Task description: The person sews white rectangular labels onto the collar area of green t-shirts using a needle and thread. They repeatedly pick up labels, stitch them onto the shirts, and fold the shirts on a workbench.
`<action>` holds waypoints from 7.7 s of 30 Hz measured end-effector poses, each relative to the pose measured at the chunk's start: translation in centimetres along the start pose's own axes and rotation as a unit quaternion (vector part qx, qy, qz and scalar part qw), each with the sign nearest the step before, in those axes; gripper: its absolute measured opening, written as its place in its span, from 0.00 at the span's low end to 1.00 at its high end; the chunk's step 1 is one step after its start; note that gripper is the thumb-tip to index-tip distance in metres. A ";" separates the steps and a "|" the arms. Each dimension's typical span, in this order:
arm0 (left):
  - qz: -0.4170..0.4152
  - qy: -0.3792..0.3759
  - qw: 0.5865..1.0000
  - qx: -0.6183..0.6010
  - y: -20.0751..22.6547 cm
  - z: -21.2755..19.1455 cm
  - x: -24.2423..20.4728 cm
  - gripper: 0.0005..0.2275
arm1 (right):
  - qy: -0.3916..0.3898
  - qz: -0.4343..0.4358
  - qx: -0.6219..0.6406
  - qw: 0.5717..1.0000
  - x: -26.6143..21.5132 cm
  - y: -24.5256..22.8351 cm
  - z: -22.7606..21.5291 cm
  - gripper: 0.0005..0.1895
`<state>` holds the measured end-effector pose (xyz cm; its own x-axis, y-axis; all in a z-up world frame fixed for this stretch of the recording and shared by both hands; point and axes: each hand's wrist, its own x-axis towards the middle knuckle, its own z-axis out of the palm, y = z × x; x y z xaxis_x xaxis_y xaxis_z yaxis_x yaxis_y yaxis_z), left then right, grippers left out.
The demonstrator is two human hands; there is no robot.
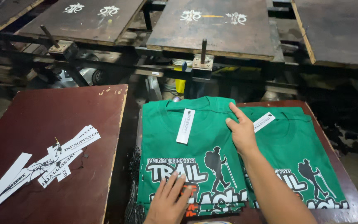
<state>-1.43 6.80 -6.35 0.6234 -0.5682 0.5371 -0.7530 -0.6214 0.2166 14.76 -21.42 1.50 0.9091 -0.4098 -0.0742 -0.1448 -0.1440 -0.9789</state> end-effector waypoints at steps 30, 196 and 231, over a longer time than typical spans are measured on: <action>0.117 -0.002 0.991 -0.062 14.5 11.2 17.9 0.16 | 0.016 -0.052 -0.023 0.998 8.4 3.0 -24.5 0.38; -0.176 0.202 0.943 -0.197 -9.3 2.6 18.0 0.02 | -0.339 -0.182 -0.129 0.914 1.9 -4.8 5.3 0.22; -0.289 0.320 0.856 -0.284 -12.6 3.2 18.9 0.04 | -0.167 -0.517 -0.501 0.674 7.1 0.9 9.9 0.12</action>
<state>20.51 2.11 -1.54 0.8207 0.2708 0.5031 -0.4510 -0.2335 0.8614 24.98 -15.55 -1.82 0.7399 0.5772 0.3456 0.5940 -0.8016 0.0673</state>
